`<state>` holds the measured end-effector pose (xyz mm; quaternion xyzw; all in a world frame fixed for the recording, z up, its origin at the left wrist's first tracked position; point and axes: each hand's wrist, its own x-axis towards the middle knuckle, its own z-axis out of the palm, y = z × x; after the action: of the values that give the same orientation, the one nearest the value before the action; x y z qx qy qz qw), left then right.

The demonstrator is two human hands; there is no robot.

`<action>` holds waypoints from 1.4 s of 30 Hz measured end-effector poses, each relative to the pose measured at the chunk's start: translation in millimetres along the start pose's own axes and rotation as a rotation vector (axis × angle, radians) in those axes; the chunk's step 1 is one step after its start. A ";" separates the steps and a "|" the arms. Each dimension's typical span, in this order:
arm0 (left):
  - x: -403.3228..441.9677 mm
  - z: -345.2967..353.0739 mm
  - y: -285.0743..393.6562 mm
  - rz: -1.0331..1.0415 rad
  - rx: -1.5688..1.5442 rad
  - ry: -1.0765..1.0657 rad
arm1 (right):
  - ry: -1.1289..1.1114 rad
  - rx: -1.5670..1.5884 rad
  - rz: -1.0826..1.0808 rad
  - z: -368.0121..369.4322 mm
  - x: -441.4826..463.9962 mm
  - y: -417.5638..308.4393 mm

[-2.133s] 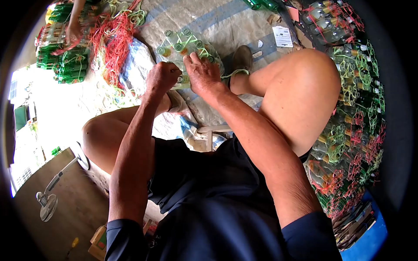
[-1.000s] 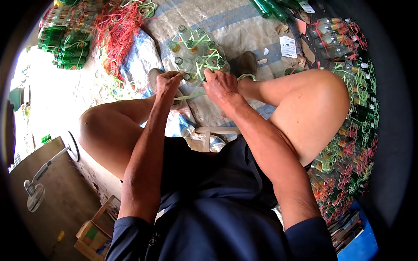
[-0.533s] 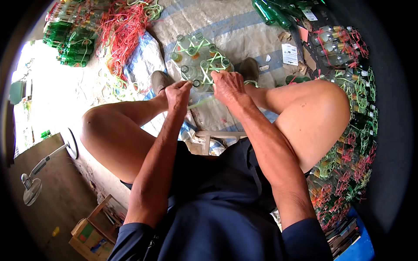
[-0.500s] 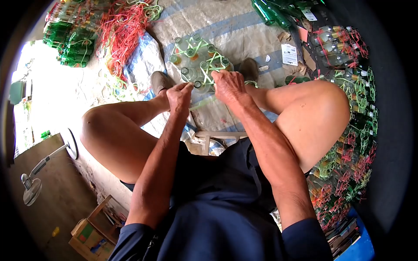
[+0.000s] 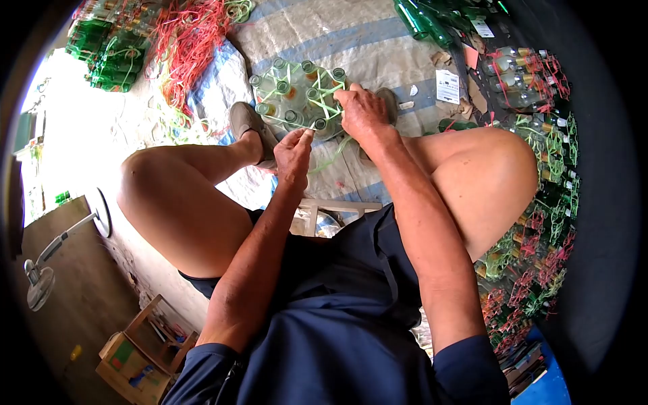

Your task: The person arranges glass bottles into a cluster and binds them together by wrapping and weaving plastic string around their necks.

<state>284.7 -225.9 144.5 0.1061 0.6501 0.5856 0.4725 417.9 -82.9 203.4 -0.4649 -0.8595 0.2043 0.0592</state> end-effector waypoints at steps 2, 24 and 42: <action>1.1 -2.3 2.5 0.009 0.015 -0.014 | -0.004 -0.007 0.015 -3.1 -0.2 -4.1; 32.6 -10.0 -17.6 0.167 0.397 0.142 | -0.352 -0.094 -0.604 21.4 59.8 -33.9; 36.9 -6.2 -10.5 0.118 0.504 0.215 | -0.608 -0.399 -0.691 -2.8 74.4 -51.5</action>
<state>265.0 -207.6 116.6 0.1954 0.8142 0.4399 0.3247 337.1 -45.8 220.2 -0.0747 -0.9639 0.1307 -0.2196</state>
